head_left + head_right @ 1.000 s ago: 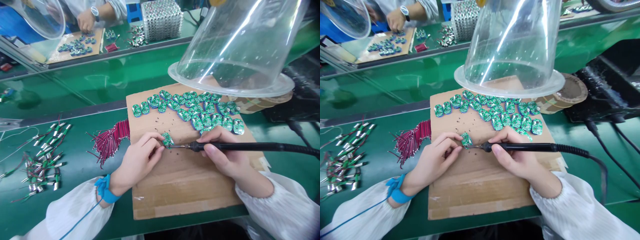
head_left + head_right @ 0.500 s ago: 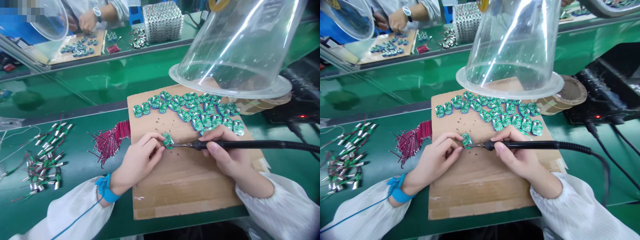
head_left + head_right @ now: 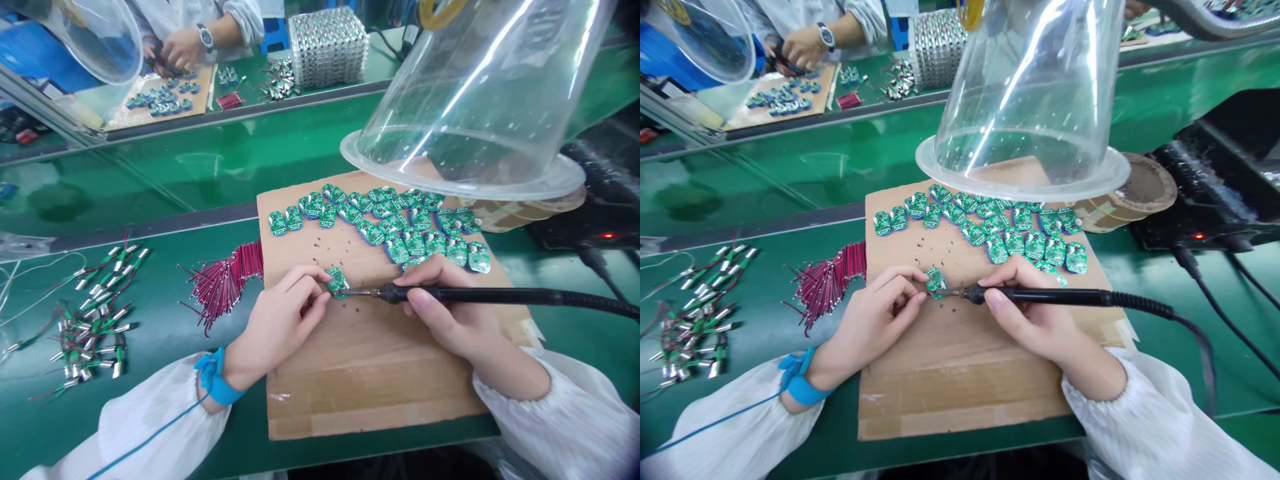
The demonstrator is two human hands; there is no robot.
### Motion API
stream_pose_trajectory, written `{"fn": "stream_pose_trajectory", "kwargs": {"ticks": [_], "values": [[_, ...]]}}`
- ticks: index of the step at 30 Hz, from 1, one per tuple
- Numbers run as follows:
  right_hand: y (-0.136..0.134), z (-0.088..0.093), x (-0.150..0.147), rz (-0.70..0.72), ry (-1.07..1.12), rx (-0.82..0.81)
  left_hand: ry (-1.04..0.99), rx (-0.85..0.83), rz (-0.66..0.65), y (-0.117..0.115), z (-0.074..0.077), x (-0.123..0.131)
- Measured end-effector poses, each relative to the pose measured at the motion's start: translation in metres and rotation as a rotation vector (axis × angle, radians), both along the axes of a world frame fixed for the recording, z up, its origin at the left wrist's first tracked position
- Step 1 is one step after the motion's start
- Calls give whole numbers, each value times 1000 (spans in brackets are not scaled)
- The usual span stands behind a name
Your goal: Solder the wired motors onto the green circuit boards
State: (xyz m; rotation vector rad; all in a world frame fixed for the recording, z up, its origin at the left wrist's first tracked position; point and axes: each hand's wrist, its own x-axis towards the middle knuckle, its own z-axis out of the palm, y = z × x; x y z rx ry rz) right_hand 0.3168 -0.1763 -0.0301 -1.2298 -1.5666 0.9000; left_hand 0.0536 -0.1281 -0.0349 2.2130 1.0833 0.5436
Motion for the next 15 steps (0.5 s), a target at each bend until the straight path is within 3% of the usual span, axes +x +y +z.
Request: {"fn": "stream_pose_trajectory", "kwargs": {"ticks": [15], "values": [[-3,-11,3,-126,202,-59,16,25,-12,0,0,0]]}}
